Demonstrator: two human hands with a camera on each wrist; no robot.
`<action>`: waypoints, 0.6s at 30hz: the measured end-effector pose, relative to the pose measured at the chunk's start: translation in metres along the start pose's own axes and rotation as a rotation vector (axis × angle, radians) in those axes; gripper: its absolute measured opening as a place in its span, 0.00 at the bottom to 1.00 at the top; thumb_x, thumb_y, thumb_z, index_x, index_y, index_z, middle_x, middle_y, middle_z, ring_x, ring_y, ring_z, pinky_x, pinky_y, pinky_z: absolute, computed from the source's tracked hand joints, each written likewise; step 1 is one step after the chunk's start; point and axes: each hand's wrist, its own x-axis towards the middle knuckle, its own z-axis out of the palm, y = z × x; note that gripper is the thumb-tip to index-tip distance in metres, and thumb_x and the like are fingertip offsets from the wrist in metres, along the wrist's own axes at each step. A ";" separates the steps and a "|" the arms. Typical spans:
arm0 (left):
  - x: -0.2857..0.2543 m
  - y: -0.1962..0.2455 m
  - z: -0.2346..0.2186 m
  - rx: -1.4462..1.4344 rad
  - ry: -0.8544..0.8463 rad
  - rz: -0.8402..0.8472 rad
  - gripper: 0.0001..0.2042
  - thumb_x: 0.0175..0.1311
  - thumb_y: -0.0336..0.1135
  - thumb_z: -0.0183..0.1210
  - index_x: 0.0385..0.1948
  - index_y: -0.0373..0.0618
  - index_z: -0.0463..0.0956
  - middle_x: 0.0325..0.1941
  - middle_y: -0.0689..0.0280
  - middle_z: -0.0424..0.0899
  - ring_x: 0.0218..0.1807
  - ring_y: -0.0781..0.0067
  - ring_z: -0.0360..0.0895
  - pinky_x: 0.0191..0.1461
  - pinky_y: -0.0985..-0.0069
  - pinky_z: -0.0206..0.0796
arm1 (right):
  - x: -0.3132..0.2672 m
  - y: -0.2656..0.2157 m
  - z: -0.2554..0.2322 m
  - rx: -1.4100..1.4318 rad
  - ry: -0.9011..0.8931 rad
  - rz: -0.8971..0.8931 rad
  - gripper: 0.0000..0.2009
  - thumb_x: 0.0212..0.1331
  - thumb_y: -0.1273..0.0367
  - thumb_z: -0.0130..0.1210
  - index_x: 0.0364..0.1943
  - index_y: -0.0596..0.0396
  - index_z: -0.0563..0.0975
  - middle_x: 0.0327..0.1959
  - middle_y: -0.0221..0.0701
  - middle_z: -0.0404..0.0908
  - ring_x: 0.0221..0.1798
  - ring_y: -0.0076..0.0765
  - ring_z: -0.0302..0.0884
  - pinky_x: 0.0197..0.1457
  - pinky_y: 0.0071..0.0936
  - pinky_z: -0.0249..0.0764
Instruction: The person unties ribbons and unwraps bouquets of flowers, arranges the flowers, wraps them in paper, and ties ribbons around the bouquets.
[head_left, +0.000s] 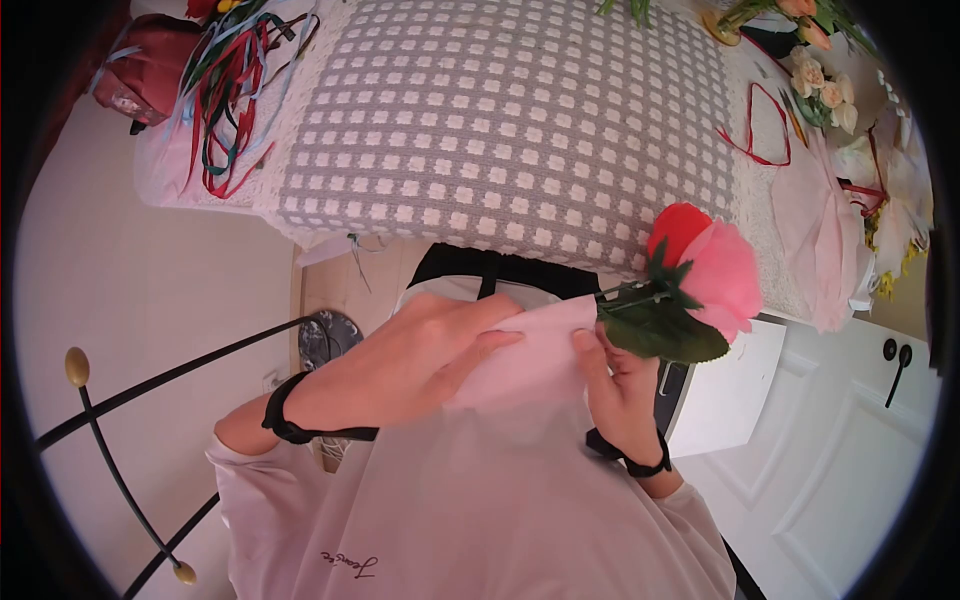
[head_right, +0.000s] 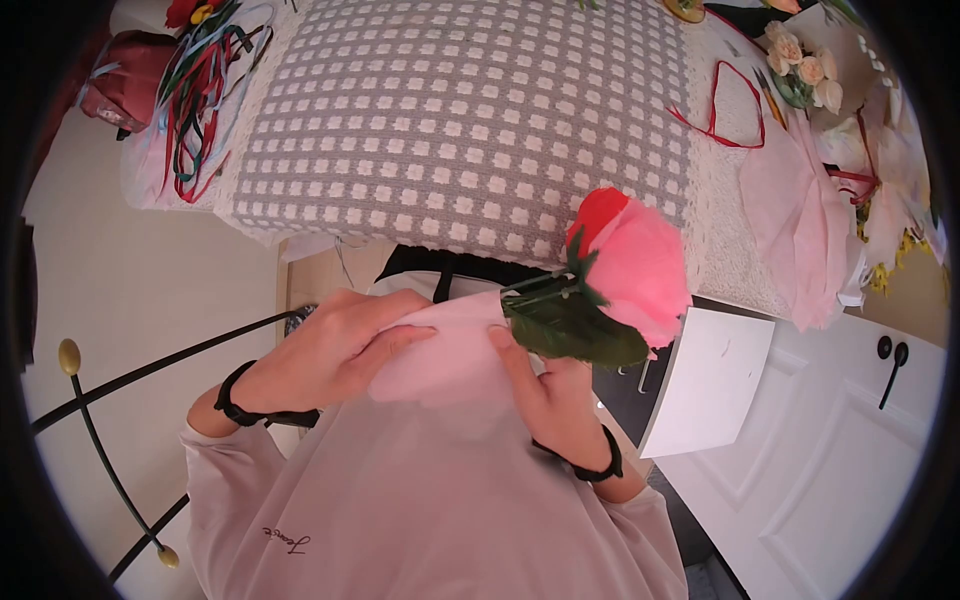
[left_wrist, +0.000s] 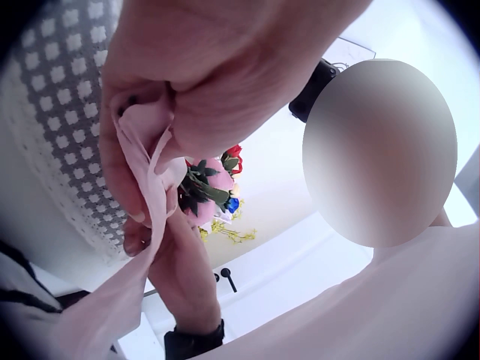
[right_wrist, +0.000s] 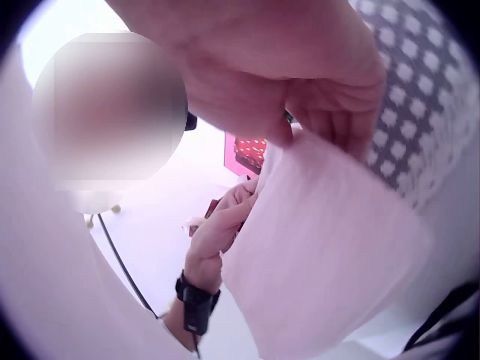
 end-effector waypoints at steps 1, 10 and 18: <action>0.001 -0.002 -0.002 0.000 0.002 0.000 0.07 0.70 0.23 0.59 0.47 0.33 0.78 0.23 0.48 0.77 0.24 0.47 0.78 0.28 0.61 0.63 | 0.001 -0.006 -0.004 -0.001 -0.001 -0.001 0.06 0.66 0.74 0.67 0.36 0.60 0.79 0.27 0.26 0.76 0.31 0.19 0.72 0.35 0.21 0.67; 0.012 0.007 -0.020 0.115 -0.068 0.031 0.07 0.71 0.24 0.59 0.47 0.33 0.76 0.27 0.48 0.78 0.26 0.47 0.75 0.29 0.59 0.62 | 0.005 -0.101 -0.095 -0.547 -0.312 -0.518 0.17 0.51 0.63 0.74 0.42 0.59 0.85 0.30 0.32 0.84 0.25 0.35 0.80 0.25 0.27 0.71; 0.024 0.037 -0.015 0.451 -0.259 0.252 0.20 0.52 0.17 0.58 0.50 0.36 0.74 0.31 0.53 0.80 0.28 0.47 0.80 0.29 0.58 0.68 | 0.050 -0.141 -0.092 -0.862 -0.366 -0.648 0.22 0.50 0.62 0.72 0.43 0.65 0.79 0.39 0.39 0.86 0.36 0.43 0.83 0.36 0.37 0.76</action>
